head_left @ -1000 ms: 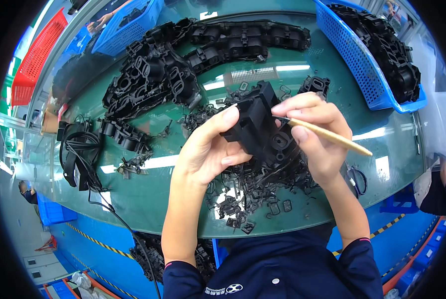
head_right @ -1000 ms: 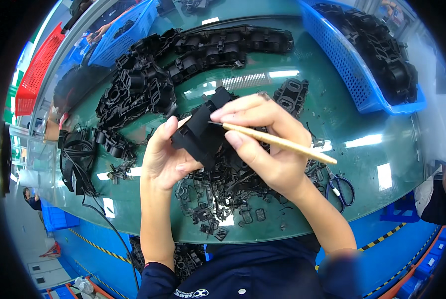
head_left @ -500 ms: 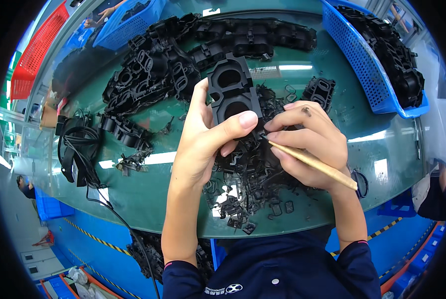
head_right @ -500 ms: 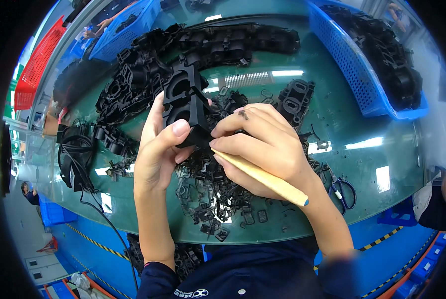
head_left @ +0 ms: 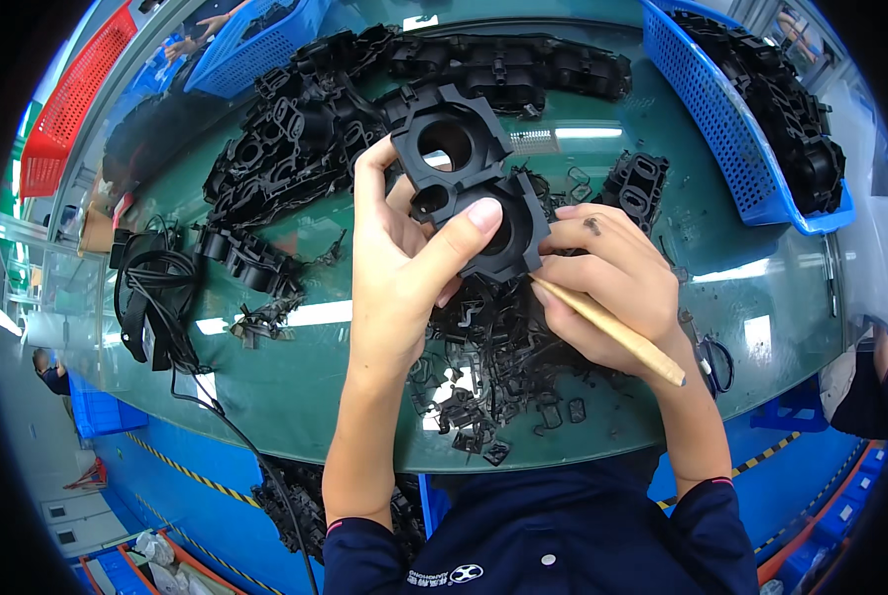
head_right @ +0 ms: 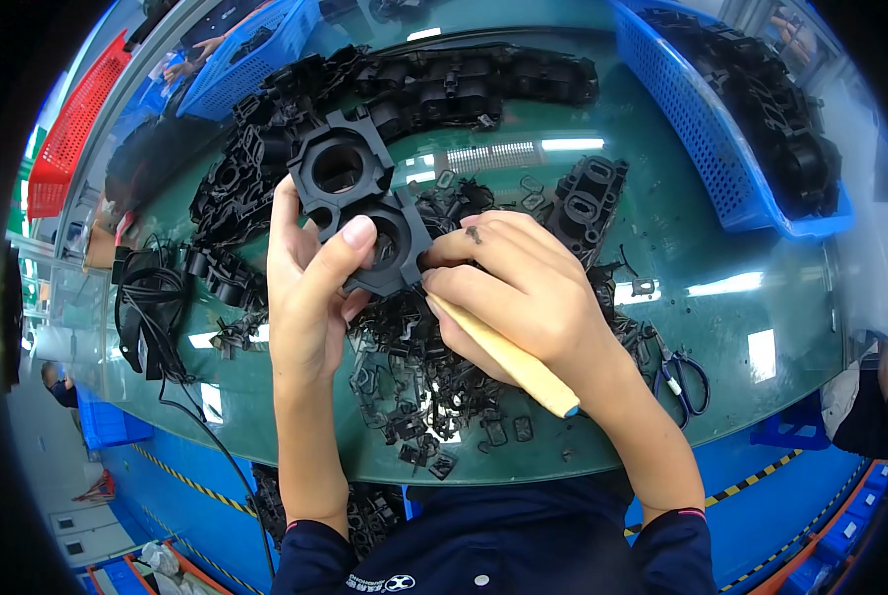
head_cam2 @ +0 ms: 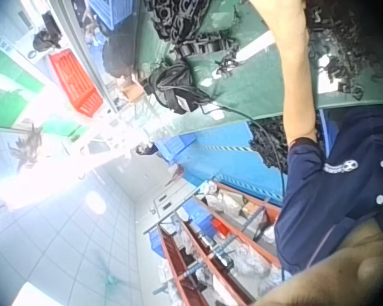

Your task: Using a thin wooden tool to scrape or clean excess material from black plastic automotive or industrial components.

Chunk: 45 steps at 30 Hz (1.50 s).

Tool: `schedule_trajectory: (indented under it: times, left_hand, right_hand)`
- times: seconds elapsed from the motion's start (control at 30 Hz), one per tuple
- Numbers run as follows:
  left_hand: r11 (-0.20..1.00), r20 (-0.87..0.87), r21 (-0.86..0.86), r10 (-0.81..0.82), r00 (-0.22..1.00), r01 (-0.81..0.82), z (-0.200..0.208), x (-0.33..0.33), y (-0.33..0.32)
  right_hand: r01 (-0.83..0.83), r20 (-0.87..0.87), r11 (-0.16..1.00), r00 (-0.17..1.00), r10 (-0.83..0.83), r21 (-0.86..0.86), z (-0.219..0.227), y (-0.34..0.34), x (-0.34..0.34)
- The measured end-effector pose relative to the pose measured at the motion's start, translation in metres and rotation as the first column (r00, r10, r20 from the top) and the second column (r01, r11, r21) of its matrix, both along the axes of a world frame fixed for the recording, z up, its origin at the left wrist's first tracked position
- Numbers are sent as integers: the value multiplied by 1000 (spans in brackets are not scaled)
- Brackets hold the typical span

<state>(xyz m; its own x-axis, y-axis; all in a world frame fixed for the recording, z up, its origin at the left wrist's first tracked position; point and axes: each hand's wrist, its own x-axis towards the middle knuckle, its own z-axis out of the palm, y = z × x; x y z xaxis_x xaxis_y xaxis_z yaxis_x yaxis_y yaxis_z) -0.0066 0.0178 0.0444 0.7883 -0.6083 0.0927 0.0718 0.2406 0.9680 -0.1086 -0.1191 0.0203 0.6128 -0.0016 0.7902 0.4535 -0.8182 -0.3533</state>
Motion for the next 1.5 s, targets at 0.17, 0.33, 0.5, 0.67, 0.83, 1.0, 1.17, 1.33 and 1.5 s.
schedule_trajectory:
  times: [0.17,0.33,0.5,0.67,0.83,1.0,1.17,1.33,1.5]
  left_hand:
    - [1000,-39,-27,12,999,-13,0,-1,1]
    - [996,-171,-89,-12,985,-3,-4,-4,-3]
    - [997,-223,-70,-2,975,-13,-6,-1,-1]
    - [997,-308,-55,-68,949,54,-6,1,-2]
    - [988,-256,-100,-137,957,114,-7,5,-4]
    - [958,-332,-222,-249,910,182,-8,9,-1]
    - [928,-471,-217,-372,800,304,-10,9,0]
    - [767,-415,-479,-627,659,427,-30,19,8]
    - [757,-265,-434,-625,734,488,-23,16,12]
  right_hand:
    - [22,39,999,999,-20,-49,-3,1,0]
    - [96,67,980,994,-86,-175,-7,4,0]
    - [120,47,985,992,-115,-122,-9,10,-2]
    - [-121,109,601,992,57,790,-9,0,-4]
    - [-258,183,583,965,186,770,-11,-6,-4]
    - [-134,35,779,989,142,613,-4,-1,-10]
    - [-294,191,793,955,226,533,-9,-4,-4]
    - [-225,155,767,974,165,601,-8,-2,-7]
    - [-226,176,778,973,150,586,2,-3,-9]
